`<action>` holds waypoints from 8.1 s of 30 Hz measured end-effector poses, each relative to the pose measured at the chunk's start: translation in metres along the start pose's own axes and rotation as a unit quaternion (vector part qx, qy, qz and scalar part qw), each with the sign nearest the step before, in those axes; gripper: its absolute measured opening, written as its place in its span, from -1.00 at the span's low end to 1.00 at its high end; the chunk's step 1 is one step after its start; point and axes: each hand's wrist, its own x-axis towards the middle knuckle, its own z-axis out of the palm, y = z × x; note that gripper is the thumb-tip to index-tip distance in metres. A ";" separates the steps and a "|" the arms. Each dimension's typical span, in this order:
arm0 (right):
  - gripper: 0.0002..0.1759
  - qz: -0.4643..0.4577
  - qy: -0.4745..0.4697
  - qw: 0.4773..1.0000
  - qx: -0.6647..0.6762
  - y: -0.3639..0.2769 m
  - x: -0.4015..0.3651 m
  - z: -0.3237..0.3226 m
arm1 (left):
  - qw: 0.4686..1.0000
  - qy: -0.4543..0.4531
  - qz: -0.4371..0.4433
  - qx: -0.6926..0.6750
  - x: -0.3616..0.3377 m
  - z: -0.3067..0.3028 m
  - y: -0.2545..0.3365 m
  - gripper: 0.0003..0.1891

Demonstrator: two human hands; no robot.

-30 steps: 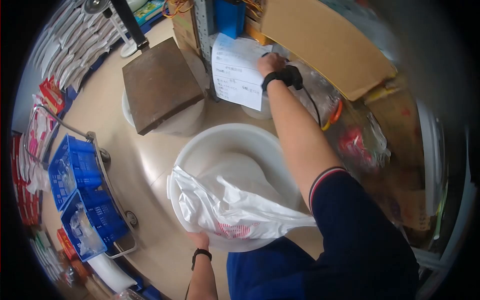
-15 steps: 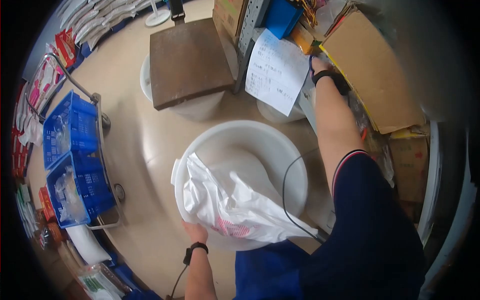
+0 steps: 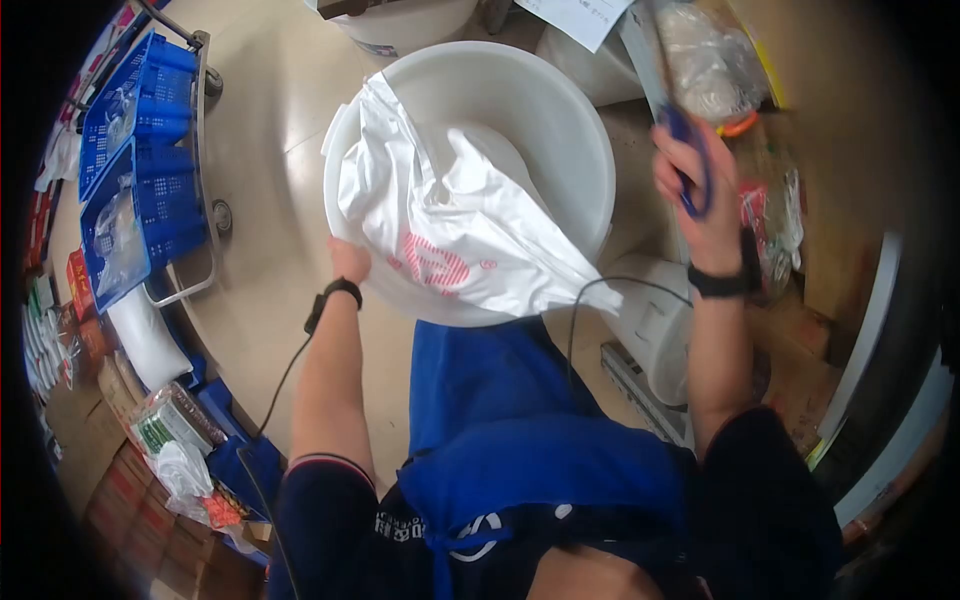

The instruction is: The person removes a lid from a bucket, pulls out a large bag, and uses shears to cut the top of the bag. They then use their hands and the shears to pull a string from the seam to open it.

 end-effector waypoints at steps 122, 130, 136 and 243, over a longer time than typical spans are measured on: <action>-0.90 -0.070 -0.057 0.993 -0.075 0.048 0.098 -0.037 | 0.795 -0.246 -0.152 -0.533 -0.349 0.066 0.149 -0.78; -0.90 -0.005 0.200 0.975 0.099 0.020 0.294 -0.056 | 0.803 -0.351 -0.090 -0.474 -0.306 0.032 0.154 -0.51; -0.78 -0.117 0.420 0.864 -0.254 0.021 0.441 -0.148 | 0.798 -0.434 -0.075 -0.412 -0.286 0.035 0.141 -0.40; -0.04 -0.120 -0.224 0.615 -0.746 0.102 -0.271 -0.113 | 0.835 -0.379 0.388 0.097 -0.296 -0.035 0.274 -0.71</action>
